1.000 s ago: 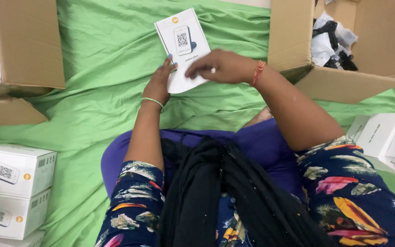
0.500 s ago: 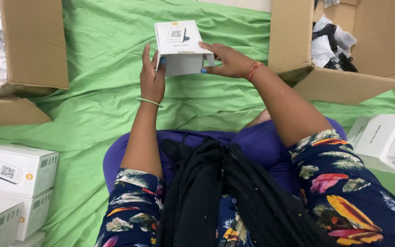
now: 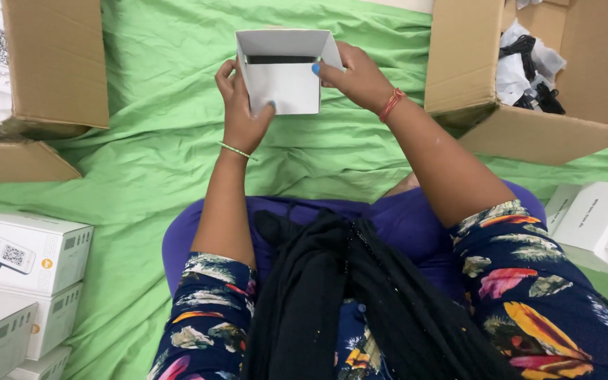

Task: The person unboxes small electronics or devices from their packaging and sorts them into larger boxes.

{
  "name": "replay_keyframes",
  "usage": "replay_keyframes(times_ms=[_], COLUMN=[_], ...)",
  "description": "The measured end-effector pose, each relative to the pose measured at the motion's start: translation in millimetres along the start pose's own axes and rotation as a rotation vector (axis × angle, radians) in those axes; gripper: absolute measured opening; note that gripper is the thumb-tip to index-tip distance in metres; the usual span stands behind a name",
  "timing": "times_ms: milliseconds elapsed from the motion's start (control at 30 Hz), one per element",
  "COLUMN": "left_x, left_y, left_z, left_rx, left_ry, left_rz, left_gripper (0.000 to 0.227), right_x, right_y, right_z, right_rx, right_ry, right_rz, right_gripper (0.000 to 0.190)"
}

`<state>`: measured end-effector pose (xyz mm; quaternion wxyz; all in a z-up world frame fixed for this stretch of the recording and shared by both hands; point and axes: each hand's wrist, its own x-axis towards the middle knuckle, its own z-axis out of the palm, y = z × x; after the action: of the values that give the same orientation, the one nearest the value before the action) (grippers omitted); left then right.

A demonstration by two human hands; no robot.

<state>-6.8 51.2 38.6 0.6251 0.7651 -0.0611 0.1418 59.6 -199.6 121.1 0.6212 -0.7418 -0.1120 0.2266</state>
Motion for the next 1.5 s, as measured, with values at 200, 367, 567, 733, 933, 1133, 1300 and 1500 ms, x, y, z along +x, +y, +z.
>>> replay_keyframes(times_ms=[200,367,567,733,933,1133,1300,1500], left_x=[-5,-5,-5,-5,-4,-1,-1,-2], left_y=[-15,-8,-17,-21,-25,-18,-25,-8], left_z=[-1,0,5,6,11,5,-1,-2], left_rx=[0.345,0.343,0.333,0.391,0.379,0.083,0.062,0.025], left_ry=[-0.227,-0.180,-0.236,-0.220,-0.214,-0.263,-0.245,-0.227], left_rz=[0.229,0.091,0.016,0.097,0.204,0.030,-0.064,-0.157], left_gripper=[0.132,0.122,0.126,0.130,0.131,0.119,0.118,0.120], right_x=[0,0,9,8,3,1,1,-16], right_y=[18,18,24,1,-11,-15,-12,2], right_z=[-27,-36,-27,-9,-9,-14,-10,-11], right_rx=[-0.549,-0.433,-0.246,0.034,-0.237,-0.535,-0.219,-0.634], right_ry=[0.028,-0.054,0.013,0.062,0.110,0.024,-0.016,0.001], right_rz=[-0.369,-0.218,0.011,0.104,0.056,-0.051,-0.081,-0.316], right_gripper=[0.049,0.045,0.052,0.064,0.062,0.057,0.047,0.046])
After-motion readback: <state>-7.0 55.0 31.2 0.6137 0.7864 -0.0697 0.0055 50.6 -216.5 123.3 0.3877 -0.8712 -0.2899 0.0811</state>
